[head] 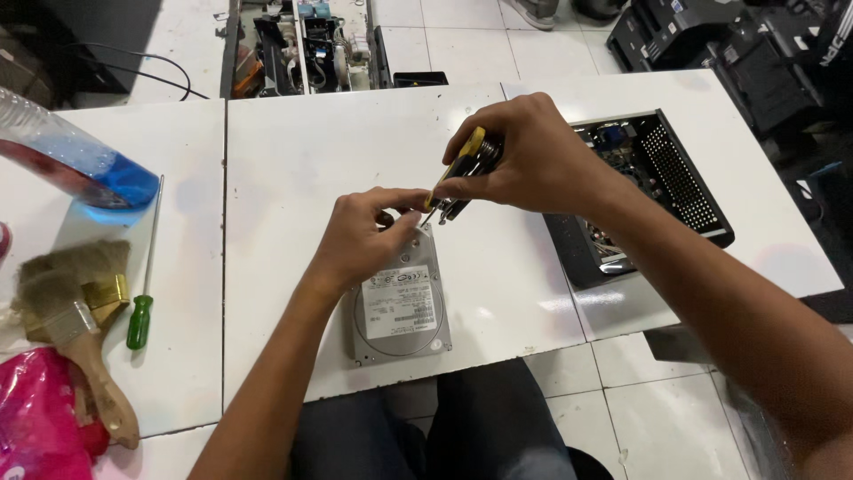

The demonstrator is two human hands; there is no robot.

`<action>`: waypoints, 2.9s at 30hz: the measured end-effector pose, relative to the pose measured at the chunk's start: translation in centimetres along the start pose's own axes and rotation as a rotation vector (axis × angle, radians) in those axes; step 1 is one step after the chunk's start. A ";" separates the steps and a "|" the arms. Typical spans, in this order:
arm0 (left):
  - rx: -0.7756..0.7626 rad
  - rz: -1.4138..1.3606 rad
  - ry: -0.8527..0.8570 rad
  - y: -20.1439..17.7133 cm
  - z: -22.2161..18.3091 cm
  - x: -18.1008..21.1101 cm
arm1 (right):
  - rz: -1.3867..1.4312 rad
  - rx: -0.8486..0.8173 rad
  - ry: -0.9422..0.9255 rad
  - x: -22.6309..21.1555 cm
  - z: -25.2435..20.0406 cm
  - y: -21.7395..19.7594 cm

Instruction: The person uses a multi-tool screwdriver to remove screws from a hard drive placed on a white table. They repeatedly loosen and remove screws from the corners and sides of the drive, placing them on the table.

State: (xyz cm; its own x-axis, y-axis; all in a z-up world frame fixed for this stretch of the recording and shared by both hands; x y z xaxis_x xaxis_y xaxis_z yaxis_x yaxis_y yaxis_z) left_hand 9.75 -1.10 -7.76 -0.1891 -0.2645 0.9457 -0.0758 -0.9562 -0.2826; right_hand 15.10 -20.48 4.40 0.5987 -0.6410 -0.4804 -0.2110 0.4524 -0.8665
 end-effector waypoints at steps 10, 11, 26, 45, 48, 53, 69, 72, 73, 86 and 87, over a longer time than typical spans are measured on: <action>-0.306 0.367 0.029 0.0 -1.1 0.4 | -0.042 -0.007 -0.034 -0.7 0.3 0.1; -0.277 0.359 0.024 0.1 -1.1 0.3 | -0.053 -0.010 -0.011 -0.7 0.4 0.0; -0.118 0.423 0.207 1.1 -1.2 -1.4 | -0.082 -0.030 -0.013 -0.9 0.7 0.1; -0.135 0.409 0.181 1.2 -1.3 -1.4 | -0.188 -0.037 -0.087 -1.8 1.7 0.6; -0.130 0.423 0.207 1.3 -1.2 -1.8 | -0.182 -0.043 -0.043 -2.2 1.9 0.8; -0.112 0.332 0.164 0.9 -1.2 -1.8 | -0.249 -0.146 0.074 -3.3 2.4 0.3; -0.312 0.529 -0.250 -1.9 -2.4 0.8 | -0.430 -0.274 0.241 -4.1 3.2 -0.2; -0.264 0.523 -0.179 -1.7 -2.3 -0.3 | -0.491 -0.420 0.279 -5.8 3.2 -1.2; -0.264 0.523 -0.178 -1.7 -2.3 -0.4 | -0.491 -0.419 0.280 -6.4 3.1 -1.3; 0.120 0.217 0.319 -2.7 -1.8 -0.4 | -0.232 -0.299 0.341 -4.5 1.8 -2.8; 0.191 0.185 0.458 -2.9 -2.0 0.7 | -0.074 -0.245 0.400 -3.8 1.4 -3.0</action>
State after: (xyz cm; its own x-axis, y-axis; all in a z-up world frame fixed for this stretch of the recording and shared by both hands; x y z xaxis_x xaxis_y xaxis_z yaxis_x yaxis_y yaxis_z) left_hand 7.84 1.75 -6.56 -0.5941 -0.3900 0.7035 0.1714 -0.9159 -0.3630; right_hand 14.55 -18.46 9.01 0.2847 -0.8762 -0.3888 -0.3839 0.2674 -0.8838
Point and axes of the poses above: each hand's wrist, its own z-axis towards the middle knuckle, its own y-axis out of the palm, x = y × z, the point moved 3 cm from there along z, towards the middle knuckle, and after that the axes turned 5 degrees about -z, right-handed, at the moved point
